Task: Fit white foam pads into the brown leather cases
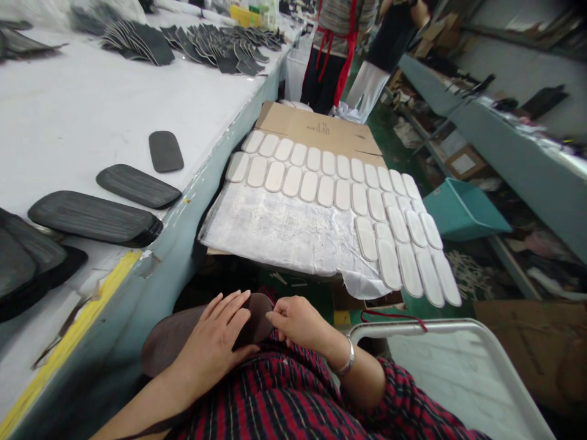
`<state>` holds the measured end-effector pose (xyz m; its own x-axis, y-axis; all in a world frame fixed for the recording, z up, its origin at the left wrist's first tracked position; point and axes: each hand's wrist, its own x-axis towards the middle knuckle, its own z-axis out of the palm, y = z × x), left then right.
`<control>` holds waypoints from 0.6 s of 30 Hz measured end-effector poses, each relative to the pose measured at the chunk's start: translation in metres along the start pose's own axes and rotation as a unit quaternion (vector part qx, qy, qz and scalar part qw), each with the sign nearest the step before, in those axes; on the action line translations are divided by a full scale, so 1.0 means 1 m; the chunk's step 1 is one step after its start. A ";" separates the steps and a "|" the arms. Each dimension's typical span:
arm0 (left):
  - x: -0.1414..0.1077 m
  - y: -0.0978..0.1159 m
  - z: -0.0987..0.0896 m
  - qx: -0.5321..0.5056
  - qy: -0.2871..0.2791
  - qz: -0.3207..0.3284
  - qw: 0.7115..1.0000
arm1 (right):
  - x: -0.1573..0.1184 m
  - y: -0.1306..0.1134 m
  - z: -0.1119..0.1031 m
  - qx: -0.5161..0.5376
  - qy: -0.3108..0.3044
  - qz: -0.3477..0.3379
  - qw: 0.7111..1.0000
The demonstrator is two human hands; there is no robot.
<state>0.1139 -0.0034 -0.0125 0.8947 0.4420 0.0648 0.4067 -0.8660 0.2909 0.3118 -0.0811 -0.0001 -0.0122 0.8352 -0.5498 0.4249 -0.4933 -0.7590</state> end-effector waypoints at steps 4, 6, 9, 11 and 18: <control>-0.001 -0.003 0.005 0.030 0.020 0.030 0.999 | -0.001 -0.003 -0.001 -0.004 -0.001 -0.001 1.000; -0.001 -0.003 0.006 0.034 0.025 0.031 0.999 | -0.001 -0.006 -0.002 -0.019 0.007 -0.003 1.000; 0.000 -0.002 0.007 0.026 0.036 0.018 0.999 | 0.000 -0.009 -0.004 -0.059 0.027 -0.014 0.998; 0.001 0.000 0.007 0.015 0.041 0.006 0.999 | 0.000 -0.011 -0.004 -0.082 0.039 -0.017 0.996; 0.001 0.001 0.008 -0.031 0.030 -0.039 0.998 | 0.005 -0.012 -0.004 -0.172 0.093 -0.016 0.981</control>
<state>0.1170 -0.0058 -0.0201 0.8472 0.5226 0.0957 0.4612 -0.8128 0.3558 0.3101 -0.0705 0.0076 0.1223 0.8945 -0.4300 0.7070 -0.3826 -0.5948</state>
